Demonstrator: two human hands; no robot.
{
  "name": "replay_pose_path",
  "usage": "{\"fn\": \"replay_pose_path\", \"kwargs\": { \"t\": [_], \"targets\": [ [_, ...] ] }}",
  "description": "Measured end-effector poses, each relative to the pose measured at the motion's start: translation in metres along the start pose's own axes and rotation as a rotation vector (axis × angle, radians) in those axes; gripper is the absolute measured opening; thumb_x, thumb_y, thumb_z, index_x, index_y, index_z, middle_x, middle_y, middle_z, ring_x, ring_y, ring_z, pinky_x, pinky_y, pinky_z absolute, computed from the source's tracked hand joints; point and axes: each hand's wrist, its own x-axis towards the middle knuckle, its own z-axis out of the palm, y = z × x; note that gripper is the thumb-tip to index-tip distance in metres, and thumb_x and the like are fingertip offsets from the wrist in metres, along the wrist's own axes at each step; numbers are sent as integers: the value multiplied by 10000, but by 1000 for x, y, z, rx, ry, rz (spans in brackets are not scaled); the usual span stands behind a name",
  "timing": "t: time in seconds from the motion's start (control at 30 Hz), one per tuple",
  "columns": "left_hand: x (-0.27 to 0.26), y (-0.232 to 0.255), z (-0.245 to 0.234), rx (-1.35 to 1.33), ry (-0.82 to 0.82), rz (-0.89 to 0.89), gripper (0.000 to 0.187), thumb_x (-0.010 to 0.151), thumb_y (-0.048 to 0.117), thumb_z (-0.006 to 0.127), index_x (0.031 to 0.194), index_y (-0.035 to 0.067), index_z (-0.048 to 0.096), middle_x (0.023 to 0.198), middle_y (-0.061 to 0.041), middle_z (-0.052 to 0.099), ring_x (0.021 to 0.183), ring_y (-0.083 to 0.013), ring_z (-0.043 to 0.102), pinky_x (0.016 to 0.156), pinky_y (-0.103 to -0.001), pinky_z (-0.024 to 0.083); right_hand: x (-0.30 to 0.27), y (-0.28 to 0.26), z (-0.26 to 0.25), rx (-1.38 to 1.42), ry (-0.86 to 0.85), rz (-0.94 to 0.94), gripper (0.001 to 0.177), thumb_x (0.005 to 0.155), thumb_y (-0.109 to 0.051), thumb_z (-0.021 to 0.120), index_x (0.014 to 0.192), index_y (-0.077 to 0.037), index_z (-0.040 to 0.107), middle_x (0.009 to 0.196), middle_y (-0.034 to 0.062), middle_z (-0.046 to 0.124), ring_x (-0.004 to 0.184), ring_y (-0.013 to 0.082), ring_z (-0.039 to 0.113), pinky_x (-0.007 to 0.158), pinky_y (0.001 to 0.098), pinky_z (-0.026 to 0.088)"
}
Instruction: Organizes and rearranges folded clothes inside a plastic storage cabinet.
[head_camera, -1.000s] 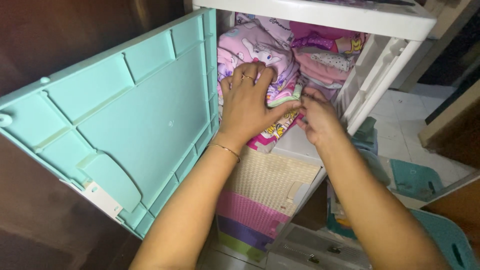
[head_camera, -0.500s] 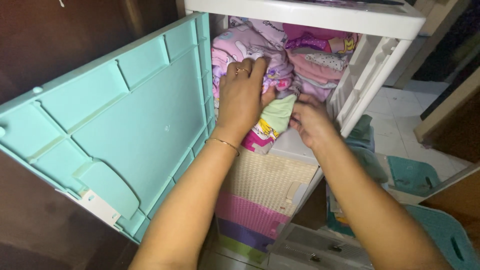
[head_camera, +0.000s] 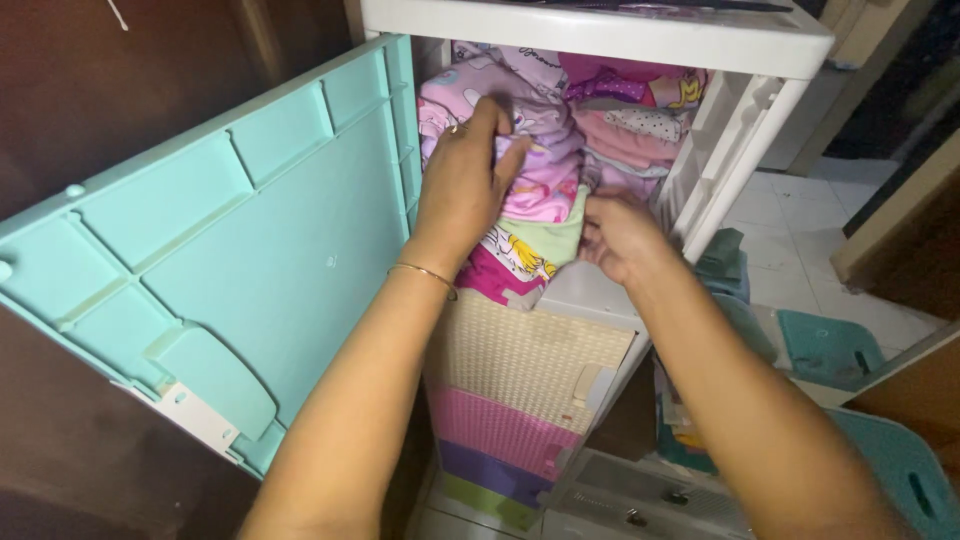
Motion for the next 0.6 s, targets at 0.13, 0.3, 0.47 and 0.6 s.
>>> {"fn": "replay_pose_path", "kwargs": {
  "t": [0.13,0.3,0.47,0.6],
  "targets": [
    [-12,22,-17,7,-8,152,773,702,506,921,1187,30,553,1067,-180,683,1017,-444,606,892,-516,492,17,-21,1,-17,-63,-62,149,860,-121,629,979,-104,718,970,49,727,878,192,685,750,393,572],
    [-14,28,-12,307,25,213,1071,441,483,930,1310,-5,538,1179,-241,599,1035,-457,555,871,-512,500,25,-31,-2,40,-163,-275,103,952,-97,633,1012,-15,615,919,77,667,841,200,608,787,369,528],
    [-8,10,3,265,73,228,731,692,380,882,1261,12,608,1204,-218,632,1067,-440,577,907,-502,508,-8,-33,7,82,-62,-181,304,834,-47,578,1137,-50,587,939,90,689,889,204,635,833,372,554],
    [-4,9,3,232,83,195,572,799,349,812,1231,14,643,1177,-211,665,1051,-448,589,920,-513,502,2,-14,-7,-6,-14,-288,494,731,87,548,1180,-113,604,1010,65,646,876,200,624,830,374,539]
  ]
}}
